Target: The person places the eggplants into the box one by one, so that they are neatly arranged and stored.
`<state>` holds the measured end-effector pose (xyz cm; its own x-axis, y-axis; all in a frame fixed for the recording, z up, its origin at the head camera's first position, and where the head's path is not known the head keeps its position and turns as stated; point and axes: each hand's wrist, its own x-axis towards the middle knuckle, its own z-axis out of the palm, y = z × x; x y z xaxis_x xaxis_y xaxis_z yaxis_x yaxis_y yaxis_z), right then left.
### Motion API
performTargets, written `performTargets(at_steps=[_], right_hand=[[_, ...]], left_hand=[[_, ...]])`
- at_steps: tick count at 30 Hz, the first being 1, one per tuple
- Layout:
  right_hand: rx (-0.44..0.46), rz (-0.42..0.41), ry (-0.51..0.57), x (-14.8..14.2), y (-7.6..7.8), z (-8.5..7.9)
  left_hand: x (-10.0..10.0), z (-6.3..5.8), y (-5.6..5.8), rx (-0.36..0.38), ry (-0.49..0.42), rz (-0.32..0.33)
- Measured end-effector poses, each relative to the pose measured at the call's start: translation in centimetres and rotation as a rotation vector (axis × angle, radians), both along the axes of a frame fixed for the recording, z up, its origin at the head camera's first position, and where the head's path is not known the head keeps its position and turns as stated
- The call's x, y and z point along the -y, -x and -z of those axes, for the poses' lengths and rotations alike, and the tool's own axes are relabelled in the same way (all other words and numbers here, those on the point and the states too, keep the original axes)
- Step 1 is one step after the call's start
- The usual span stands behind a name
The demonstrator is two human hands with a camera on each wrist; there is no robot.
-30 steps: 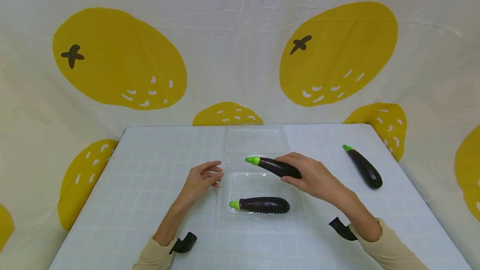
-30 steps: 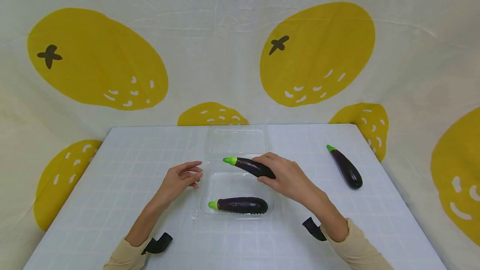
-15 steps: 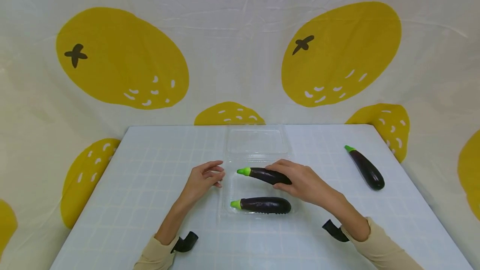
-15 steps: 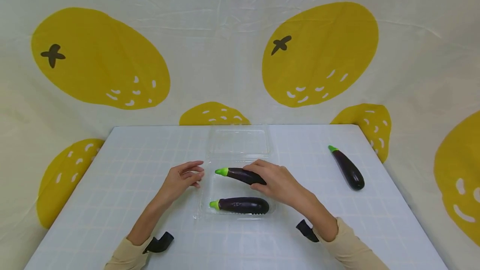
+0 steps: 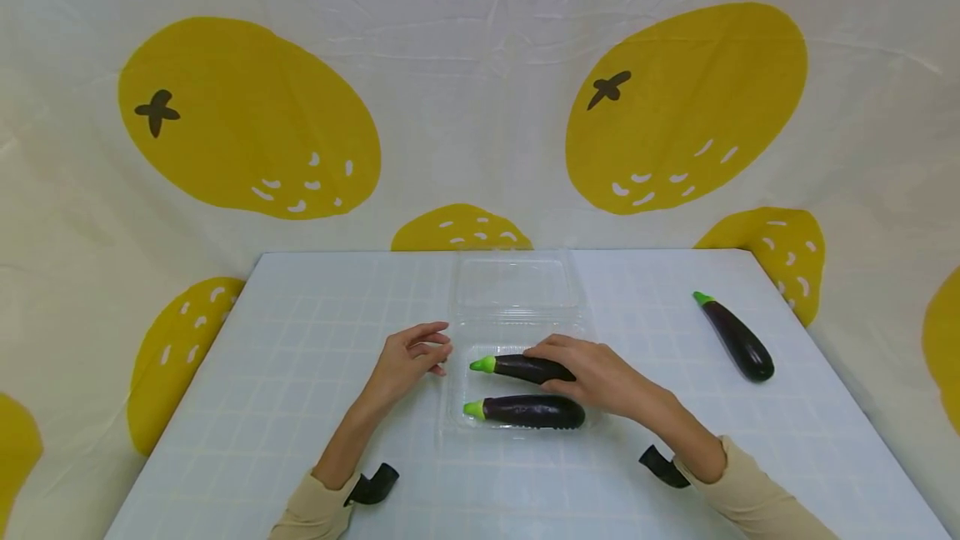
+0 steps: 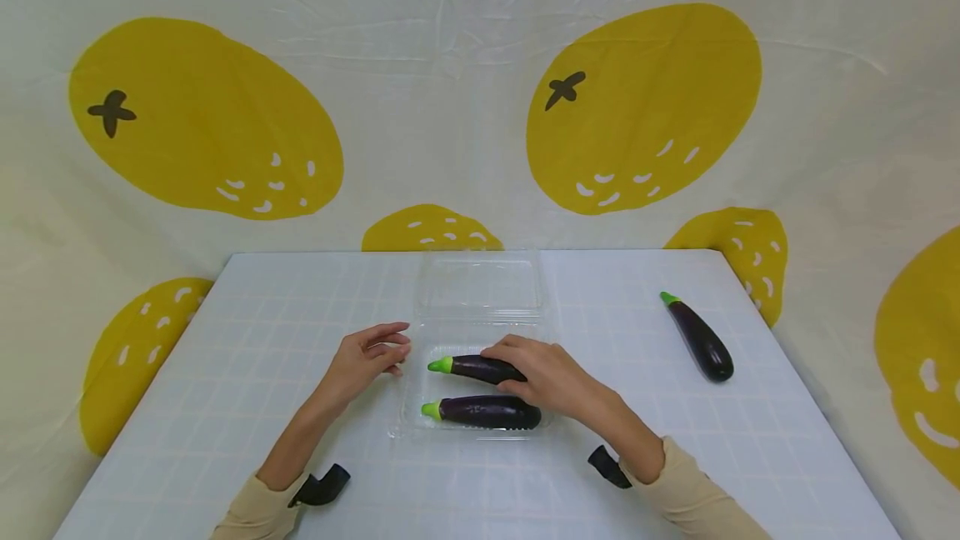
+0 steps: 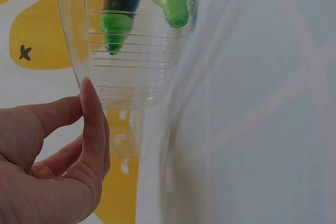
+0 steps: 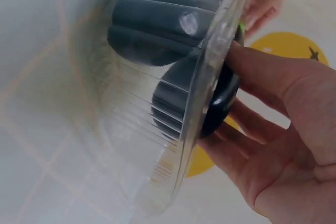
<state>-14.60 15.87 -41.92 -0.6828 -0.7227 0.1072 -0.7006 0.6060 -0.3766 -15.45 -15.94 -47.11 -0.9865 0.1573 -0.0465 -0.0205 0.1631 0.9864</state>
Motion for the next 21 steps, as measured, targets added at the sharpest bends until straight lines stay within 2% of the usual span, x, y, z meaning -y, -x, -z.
performTargets(at_steps=[21], right_hand=[[0.231,-0.078,0.019,-0.1,1.4,1.7]], left_hand=[[0.1,0.1,0.0,-0.007,-0.041,0.019]])
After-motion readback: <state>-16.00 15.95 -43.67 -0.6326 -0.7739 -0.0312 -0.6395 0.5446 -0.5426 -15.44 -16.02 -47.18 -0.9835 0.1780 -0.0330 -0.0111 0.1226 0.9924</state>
